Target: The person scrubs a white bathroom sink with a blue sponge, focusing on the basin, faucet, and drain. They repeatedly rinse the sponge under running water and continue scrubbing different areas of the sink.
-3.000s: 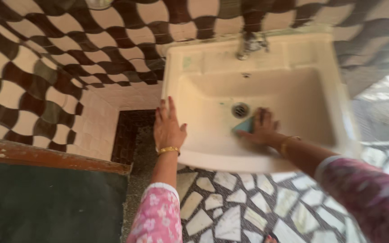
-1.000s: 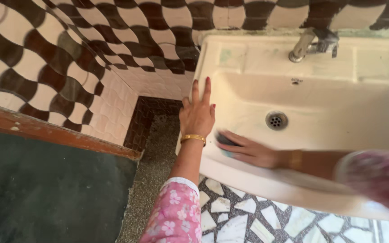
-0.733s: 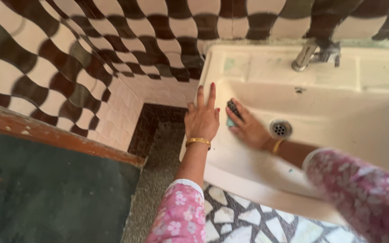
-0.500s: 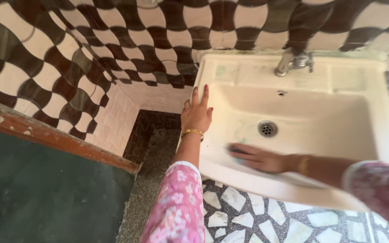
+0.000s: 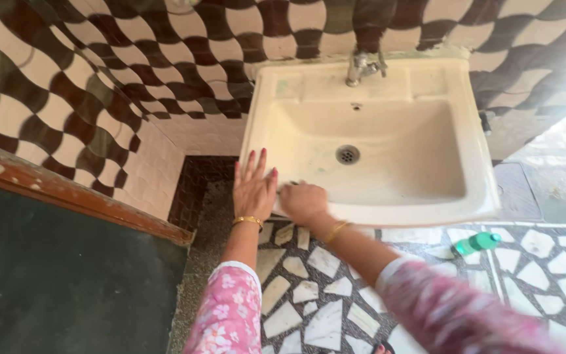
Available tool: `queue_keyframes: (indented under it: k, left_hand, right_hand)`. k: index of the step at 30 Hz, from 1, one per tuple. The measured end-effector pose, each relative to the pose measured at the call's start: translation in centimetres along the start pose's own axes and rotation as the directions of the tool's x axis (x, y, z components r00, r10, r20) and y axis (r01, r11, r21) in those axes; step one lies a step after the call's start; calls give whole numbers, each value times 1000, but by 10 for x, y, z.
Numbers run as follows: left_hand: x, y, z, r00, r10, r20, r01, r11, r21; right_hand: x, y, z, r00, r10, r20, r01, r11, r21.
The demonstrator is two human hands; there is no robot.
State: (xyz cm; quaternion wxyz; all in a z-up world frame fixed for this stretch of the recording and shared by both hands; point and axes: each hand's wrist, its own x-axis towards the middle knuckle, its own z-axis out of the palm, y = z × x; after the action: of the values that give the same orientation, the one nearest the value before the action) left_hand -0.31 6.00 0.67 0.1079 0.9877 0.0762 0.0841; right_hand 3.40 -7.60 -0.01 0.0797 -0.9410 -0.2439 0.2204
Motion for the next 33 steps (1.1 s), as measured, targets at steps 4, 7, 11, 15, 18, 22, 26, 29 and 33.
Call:
queue_keyframes:
  k: [4, 7, 11, 15, 18, 22, 26, 29, 33]
  left_hand:
    - [-21, 36, 29, 971, 1, -240, -8, 1000, -27]
    - [-39, 110, 71, 917, 50, -396, -183, 934, -306]
    - [-23, 244, 117, 931, -10, -365, -176, 863, -473]
    - [-19, 281, 129, 944, 38, -329, -145, 940, -307]
    - [-30, 225, 118, 929, 177, -326, -281, 909, -307]
    - [-46, 115, 82, 955, 129, -269, -179, 969, -169]
    - [-40, 74, 62, 899, 59, -434, -25, 996, 85]
    - [-39, 102, 61, 949, -10, -315, 3, 1000, -24]
    - [-31, 212, 78, 971, -210, -115, 125, 854, -505]
  right_hand:
    - [-29, 37, 29, 779, -253, -574, 266, 962, -63]
    - [-70, 126, 28, 656, -317, -685, 281, 945, -168]
    - [-114, 239, -20, 637, -329, -697, 312, 937, -157]
    - [-127, 264, -29, 677, -329, -659, 164, 940, -300]
    - [-112, 224, 0, 593, -169, -788, 125, 985, -117]
    - [-54, 122, 29, 721, -72, -689, 127, 991, 29]
    - [-29, 66, 24, 838, -97, -537, 175, 980, 96]
    - [-50, 94, 8, 855, -130, -503, 200, 976, 88]
    - [-86, 196, -11, 772, -185, -609, 175, 982, -76]
